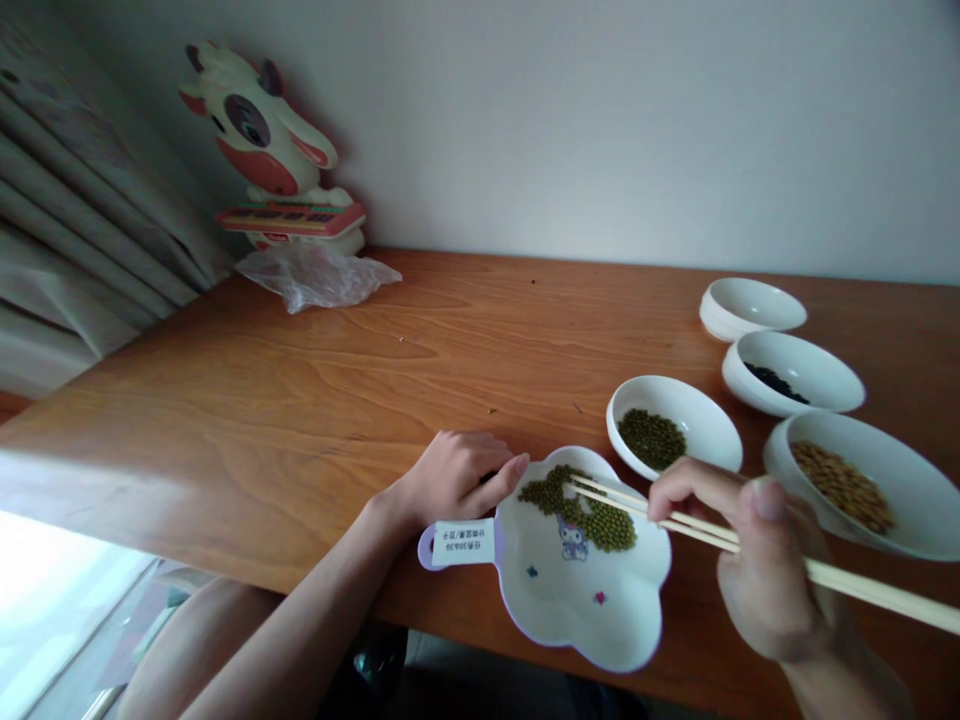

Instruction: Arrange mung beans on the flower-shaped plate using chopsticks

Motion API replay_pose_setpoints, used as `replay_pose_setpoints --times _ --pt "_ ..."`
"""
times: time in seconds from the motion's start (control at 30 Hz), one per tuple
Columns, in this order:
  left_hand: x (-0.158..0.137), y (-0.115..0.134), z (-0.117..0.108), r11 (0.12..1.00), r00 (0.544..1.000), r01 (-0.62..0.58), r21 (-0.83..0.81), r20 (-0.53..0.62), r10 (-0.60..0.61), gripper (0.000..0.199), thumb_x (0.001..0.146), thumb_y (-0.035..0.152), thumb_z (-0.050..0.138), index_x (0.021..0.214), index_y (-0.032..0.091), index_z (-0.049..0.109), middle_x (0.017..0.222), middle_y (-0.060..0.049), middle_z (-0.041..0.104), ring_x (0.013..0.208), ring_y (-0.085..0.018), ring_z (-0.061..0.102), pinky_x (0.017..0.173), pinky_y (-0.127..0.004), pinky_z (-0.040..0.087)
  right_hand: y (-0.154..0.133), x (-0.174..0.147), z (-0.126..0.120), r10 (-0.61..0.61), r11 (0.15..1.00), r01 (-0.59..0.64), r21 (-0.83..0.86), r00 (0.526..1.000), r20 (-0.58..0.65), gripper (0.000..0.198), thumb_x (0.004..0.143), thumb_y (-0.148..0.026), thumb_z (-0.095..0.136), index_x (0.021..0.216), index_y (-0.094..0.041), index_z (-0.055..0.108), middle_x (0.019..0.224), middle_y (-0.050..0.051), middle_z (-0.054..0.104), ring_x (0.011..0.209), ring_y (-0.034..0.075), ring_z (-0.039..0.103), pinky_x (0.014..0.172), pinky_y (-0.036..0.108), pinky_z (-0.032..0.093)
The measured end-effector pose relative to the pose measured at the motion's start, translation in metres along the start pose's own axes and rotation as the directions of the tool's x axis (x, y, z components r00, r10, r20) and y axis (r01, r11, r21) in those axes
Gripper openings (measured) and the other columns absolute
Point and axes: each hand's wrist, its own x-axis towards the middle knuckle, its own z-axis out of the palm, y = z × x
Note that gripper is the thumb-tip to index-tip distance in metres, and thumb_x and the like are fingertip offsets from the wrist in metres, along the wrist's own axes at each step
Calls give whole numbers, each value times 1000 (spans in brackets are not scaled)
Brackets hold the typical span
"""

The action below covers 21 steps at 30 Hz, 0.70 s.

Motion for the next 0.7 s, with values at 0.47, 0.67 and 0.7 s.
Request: replay_pose_setpoints --times 0.47,0.67,0.7 --pt "0 0 1 1000 1000 2 30 -13 -2 47 109 33 33 70 18 53 67 0 54 63 -12 47 64 -28 36 0 2 5 -33 997 37 69 998 -56 61 109 -43 24 72 -22 67 67 4 66 61 18 63 57 32 45" --pt "0 0 1 1000 1000 7 25 -4 -7 45 109 32 33 70 18 51 68 0 54 63 -12 46 65 -27 36 3 2 6 -34 998 39 44 994 -105 70 108 -49 17 67 -23 68 63 6 67 59 21 64 54 35 44" --pt "0 0 1 1000 1000 10 21 0 -10 45 109 32 33 70 18 50 68 0 54 63 -12 46 65 -27 36 1 2 5 -42 997 48 53 993 -106 72 107 -50 16 66 -24 68 63 6 67 58 21 64 53 35 44"
